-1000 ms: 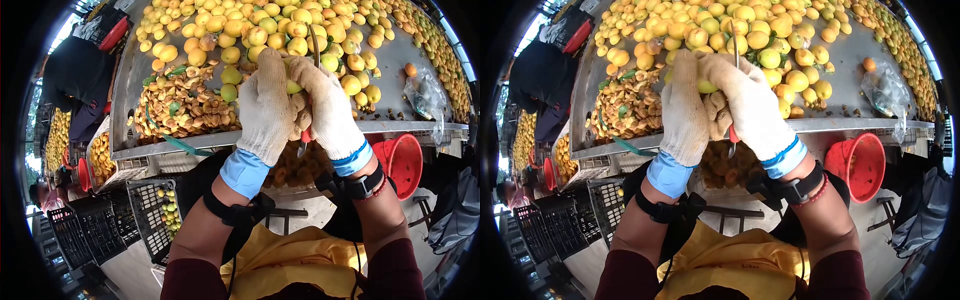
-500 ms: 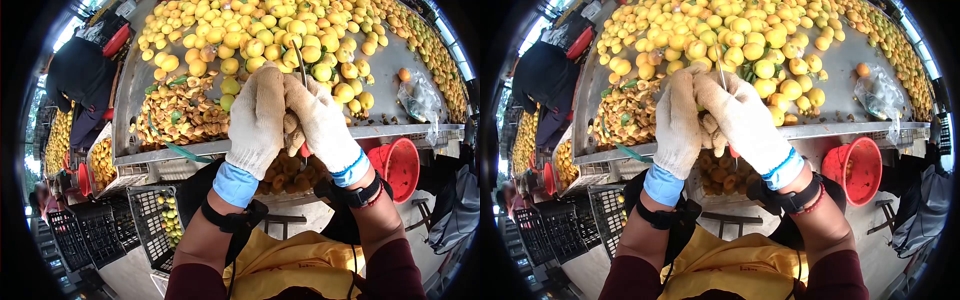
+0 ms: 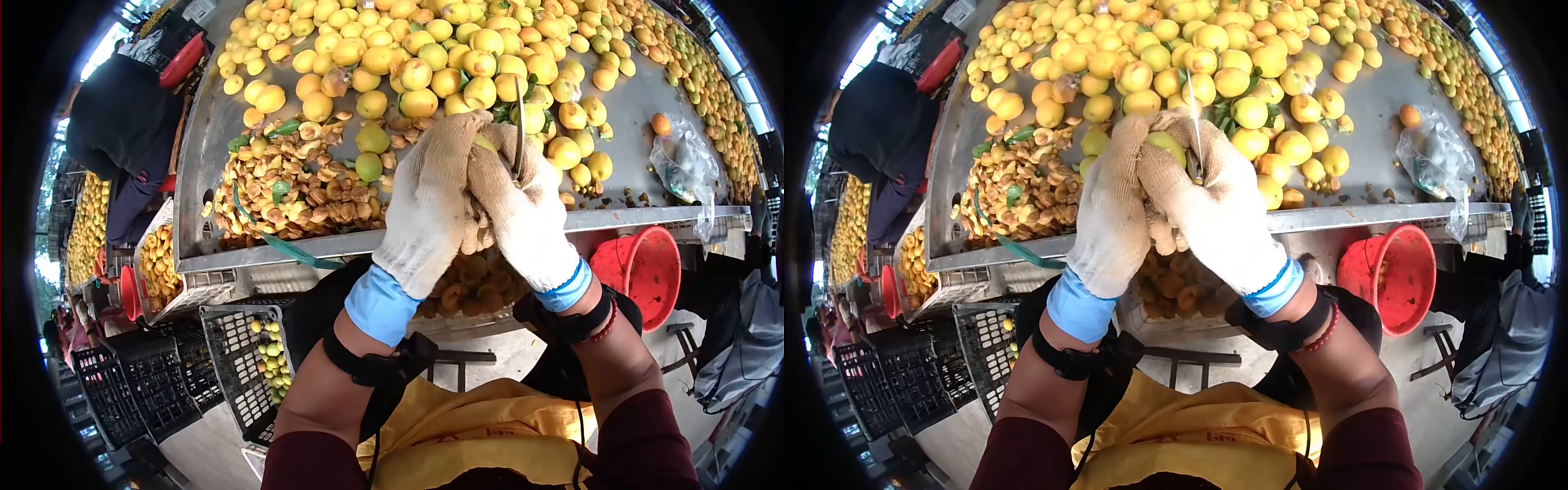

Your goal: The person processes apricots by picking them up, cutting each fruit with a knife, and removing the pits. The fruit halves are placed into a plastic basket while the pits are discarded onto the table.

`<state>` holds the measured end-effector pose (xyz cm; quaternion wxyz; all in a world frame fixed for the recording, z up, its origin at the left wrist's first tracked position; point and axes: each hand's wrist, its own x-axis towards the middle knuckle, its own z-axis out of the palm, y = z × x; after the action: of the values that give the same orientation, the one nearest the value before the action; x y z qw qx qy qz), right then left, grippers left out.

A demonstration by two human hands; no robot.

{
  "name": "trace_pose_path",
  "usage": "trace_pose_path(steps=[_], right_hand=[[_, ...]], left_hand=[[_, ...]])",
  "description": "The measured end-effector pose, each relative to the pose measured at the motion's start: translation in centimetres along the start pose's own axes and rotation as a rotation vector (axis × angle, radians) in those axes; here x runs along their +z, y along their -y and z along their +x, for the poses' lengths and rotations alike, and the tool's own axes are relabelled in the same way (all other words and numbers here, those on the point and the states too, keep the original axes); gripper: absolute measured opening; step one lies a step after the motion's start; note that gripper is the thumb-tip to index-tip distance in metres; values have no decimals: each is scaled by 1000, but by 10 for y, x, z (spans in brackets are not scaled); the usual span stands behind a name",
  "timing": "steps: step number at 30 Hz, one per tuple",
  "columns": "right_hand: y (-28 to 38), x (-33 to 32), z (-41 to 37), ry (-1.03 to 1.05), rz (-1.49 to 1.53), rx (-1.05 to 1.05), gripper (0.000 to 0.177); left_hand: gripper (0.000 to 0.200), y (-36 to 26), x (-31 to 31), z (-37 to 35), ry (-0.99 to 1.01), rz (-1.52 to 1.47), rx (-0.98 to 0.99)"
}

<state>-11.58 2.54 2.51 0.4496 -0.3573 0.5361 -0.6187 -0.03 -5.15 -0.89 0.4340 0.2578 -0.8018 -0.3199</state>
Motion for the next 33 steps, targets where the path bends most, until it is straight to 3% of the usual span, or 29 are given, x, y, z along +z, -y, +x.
trace_pose_path(steps=[1,2,4,8,10,11,14,15,16,18,20,22,24,26,28,29,31,33], right_hand=[[5,-5,3,73,13,123,29],[4,-9,7,112,-84,58,39],[6,-11,7,221,-138,-71,48],[15,-23,3,181,-372,-226,53],[49,-29,-4,106,-507,4,48],[52,-37,-4,79,-351,45,45],[64,-47,-16,214,188,-78,42],[65,-29,-16,135,250,54,46],[52,-43,-16,171,14,279,44],[21,-28,-25,81,-198,225,40],[33,-24,-36,247,-325,166,35],[16,-25,-36,333,-561,-186,41],[18,-24,-36,298,-780,-321,44],[26,-19,-35,242,-816,-361,43],[27,-18,-36,190,-851,-402,44],[24,-19,-36,184,-903,-400,44],[23,-18,-37,173,-957,-397,45],[25,-12,-41,99,-980,-360,46]], left_hand=[[36,5,-6,3,105,-425,-358],[38,8,-10,5,215,-850,-718],[39,3,-13,1,172,-864,-695],[42,-6,-21,-9,48,-908,-647],[41,-6,-32,-2,165,-1376,-970],[48,-13,-26,0,-13,-1293,-970],[54,-28,-32,7,-43,-1287,-965],[54,-29,-32,6,-42,-1284,-964],[55,-28,-34,5,-39,-1207,-891],[57,-19,-37,6,-44,-1126,-817],[58,-11,-39,1,-20,-794,-623],[52,-20,-33,-1,-68,-801,-582],[46,-18,-27,-4,-108,-747,-602],[45,-11,-21,-7,-64,-626,-580],[69,-30,-19,0,-210,-831,-774],[69,-30,-18,-2,-206,-830,-775],[67,-25,-17,-6,-175,-520,-599],[61,-26,-19,-8,-155,-506,-577]])
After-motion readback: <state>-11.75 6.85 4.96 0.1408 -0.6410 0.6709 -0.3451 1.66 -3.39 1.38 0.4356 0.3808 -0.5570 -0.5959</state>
